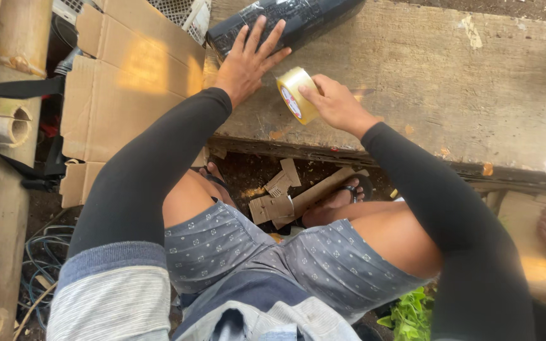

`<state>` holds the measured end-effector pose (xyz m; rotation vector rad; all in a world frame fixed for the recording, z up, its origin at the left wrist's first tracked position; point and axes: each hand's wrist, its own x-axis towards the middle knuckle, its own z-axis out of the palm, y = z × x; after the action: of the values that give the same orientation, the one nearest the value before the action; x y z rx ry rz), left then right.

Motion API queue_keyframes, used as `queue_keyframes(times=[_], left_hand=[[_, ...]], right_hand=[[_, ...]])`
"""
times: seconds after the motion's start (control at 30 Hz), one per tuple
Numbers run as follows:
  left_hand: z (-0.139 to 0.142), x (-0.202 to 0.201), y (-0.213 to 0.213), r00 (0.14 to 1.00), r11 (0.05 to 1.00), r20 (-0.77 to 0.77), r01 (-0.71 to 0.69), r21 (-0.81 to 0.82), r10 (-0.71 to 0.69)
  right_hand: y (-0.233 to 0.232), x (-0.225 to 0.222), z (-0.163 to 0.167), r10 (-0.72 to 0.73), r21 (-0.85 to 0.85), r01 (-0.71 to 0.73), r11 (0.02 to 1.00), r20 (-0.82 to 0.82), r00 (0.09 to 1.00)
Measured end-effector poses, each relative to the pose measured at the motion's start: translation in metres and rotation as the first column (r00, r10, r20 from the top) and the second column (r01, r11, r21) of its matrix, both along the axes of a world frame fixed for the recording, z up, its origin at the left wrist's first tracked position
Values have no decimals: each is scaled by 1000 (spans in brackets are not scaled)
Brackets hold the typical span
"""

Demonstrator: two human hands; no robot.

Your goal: The person wraps a black plastic bag with clear packing tape on a wooden workbench. They repeatedly apply tape strips along the length of the bag, rotate it, and press the tape to secure it.

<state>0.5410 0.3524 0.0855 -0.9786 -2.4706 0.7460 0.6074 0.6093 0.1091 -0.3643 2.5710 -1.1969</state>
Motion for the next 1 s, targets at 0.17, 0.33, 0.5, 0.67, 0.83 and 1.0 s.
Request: queue_keyframes(times=[0.17, 0.33, 0.5, 0.67, 0.83, 1.0], left_hand=[[28, 3, 5, 994, 999, -112, 19, 30, -15], [37, 47, 16, 928, 700, 359, -194, 687, -96], [-1, 81, 59, 792, 11, 549, -567, 824, -268], [-25, 70, 60, 701, -285, 400, -645, 709, -591], [-45, 61, 51, 712, -368, 320, -630, 684, -624], [-56, 48, 34, 759, -456, 242, -579, 676, -604]], right_hand=[[2, 2, 0, -49, 8, 49, 999, -44, 998], [13, 4, 11, -22, -15, 24, 1000, 83, 996], [10, 4, 15, -35, -154, 64, 986, 185, 982], [29, -15, 21, -49, -10, 50, 999, 57, 997], [61, -27, 9, 61, 405, 78, 911, -320, 946], [51, -49, -17, 52, 478, -1, 878, -94, 994]])
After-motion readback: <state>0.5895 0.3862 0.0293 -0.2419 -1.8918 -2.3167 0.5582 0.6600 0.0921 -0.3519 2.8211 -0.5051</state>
